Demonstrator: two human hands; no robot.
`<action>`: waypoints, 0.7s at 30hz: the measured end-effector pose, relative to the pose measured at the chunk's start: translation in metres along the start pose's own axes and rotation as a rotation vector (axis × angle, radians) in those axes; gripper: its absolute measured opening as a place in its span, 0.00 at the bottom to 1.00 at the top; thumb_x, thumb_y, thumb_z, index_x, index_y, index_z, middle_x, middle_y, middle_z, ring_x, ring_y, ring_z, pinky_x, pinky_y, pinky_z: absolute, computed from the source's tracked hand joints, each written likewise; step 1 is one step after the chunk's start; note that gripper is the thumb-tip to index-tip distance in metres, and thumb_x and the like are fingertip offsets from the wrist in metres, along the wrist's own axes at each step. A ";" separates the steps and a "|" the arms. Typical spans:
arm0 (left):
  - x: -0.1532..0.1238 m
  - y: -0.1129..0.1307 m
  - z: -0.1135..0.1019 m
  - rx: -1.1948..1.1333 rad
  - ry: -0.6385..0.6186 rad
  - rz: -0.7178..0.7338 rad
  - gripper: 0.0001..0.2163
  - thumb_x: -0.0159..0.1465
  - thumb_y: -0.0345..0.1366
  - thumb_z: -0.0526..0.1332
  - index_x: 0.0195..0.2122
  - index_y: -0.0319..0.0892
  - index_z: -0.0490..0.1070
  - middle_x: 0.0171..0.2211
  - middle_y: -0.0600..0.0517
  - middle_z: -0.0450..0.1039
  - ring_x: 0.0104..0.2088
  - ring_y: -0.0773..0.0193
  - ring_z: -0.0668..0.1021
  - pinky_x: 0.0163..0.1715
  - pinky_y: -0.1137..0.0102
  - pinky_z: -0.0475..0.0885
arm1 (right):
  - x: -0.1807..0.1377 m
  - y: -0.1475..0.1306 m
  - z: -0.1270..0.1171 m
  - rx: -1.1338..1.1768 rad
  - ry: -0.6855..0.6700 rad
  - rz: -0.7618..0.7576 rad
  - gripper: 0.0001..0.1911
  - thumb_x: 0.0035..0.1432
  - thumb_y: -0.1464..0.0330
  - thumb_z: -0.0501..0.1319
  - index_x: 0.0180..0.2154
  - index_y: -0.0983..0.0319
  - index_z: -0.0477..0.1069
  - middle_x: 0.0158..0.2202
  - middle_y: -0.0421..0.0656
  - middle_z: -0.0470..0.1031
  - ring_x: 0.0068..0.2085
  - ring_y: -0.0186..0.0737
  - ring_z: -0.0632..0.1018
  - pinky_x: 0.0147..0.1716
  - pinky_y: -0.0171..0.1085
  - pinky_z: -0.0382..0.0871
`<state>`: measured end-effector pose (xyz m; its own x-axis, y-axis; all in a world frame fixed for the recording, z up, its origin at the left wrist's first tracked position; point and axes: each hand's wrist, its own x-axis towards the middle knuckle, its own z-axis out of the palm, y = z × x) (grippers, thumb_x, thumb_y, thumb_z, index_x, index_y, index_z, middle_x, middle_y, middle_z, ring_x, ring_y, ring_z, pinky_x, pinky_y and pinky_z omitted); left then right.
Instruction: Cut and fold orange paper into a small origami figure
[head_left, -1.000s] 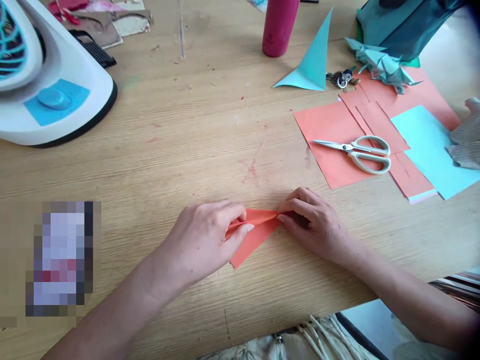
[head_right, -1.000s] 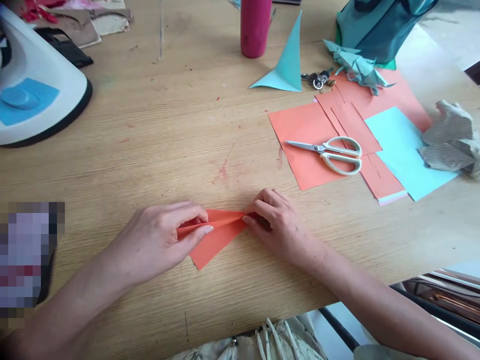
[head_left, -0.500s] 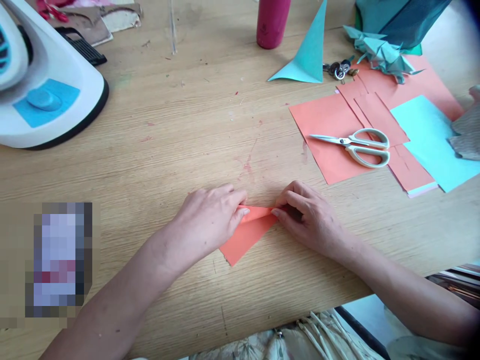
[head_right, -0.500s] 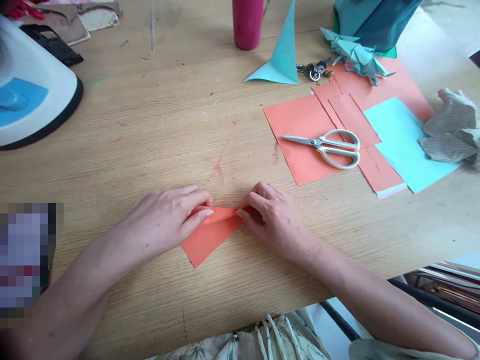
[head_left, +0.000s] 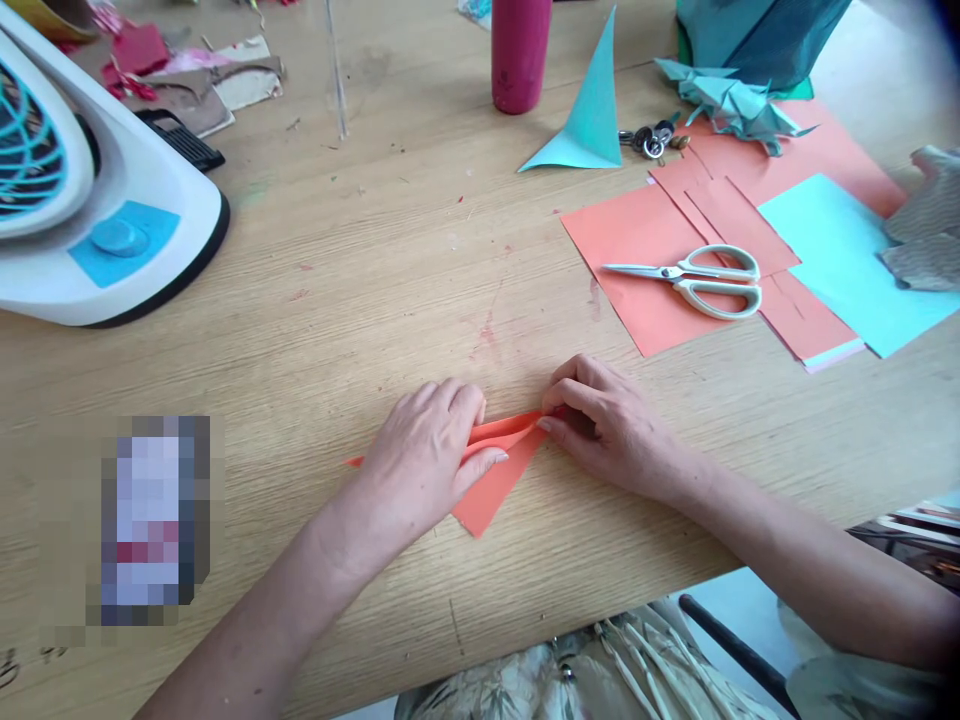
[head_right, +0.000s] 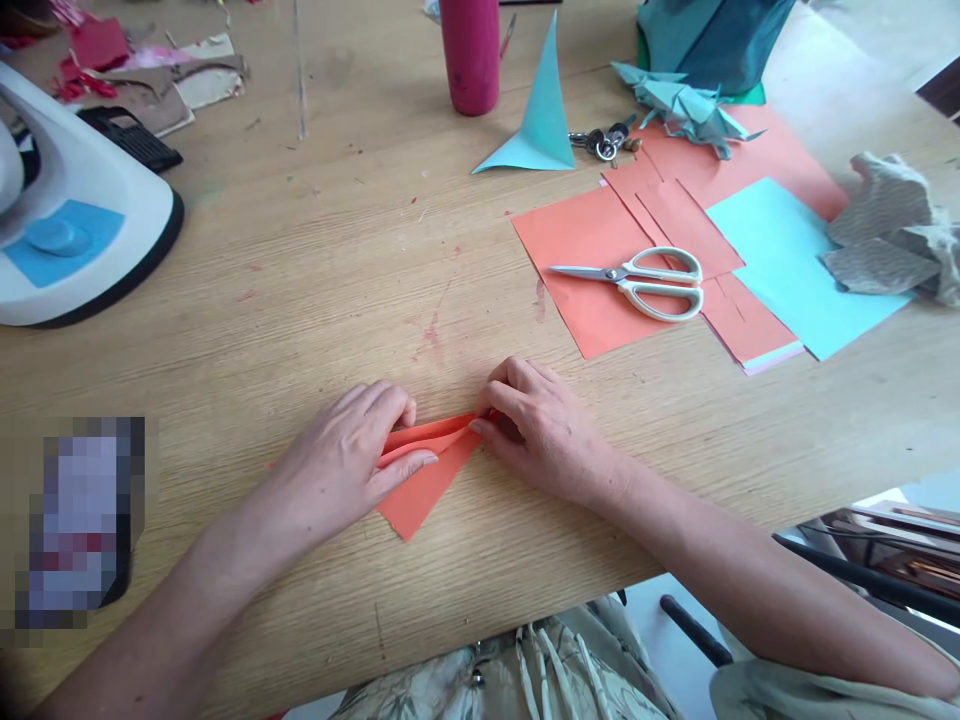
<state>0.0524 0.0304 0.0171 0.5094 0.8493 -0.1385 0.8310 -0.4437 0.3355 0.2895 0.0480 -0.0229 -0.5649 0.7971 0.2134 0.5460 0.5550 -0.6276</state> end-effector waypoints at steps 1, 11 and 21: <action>-0.002 0.001 0.001 -0.044 0.009 0.000 0.11 0.64 0.36 0.65 0.39 0.42 0.62 0.37 0.51 0.69 0.37 0.57 0.73 0.38 0.62 0.69 | 0.000 0.000 -0.001 0.010 -0.001 -0.007 0.02 0.63 0.71 0.61 0.36 0.61 0.69 0.40 0.46 0.70 0.40 0.42 0.72 0.40 0.42 0.66; -0.010 0.006 -0.002 -0.326 0.114 0.009 0.06 0.69 0.33 0.58 0.34 0.42 0.68 0.35 0.54 0.70 0.34 0.66 0.73 0.35 0.69 0.67 | -0.004 -0.003 -0.007 0.401 -0.004 0.159 0.10 0.66 0.64 0.62 0.46 0.60 0.67 0.35 0.42 0.72 0.32 0.36 0.72 0.32 0.36 0.67; -0.019 0.021 -0.009 -0.199 0.197 0.055 0.06 0.69 0.28 0.54 0.34 0.41 0.66 0.35 0.52 0.70 0.36 0.64 0.73 0.36 0.67 0.67 | -0.004 -0.002 -0.003 0.907 -0.005 0.336 0.09 0.63 0.62 0.65 0.37 0.60 0.69 0.33 0.41 0.74 0.33 0.35 0.75 0.32 0.35 0.70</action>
<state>0.0587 0.0077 0.0353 0.4834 0.8732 0.0619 0.7333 -0.4425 0.5163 0.2920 0.0446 -0.0205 -0.4699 0.8787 -0.0842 -0.0047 -0.0978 -0.9952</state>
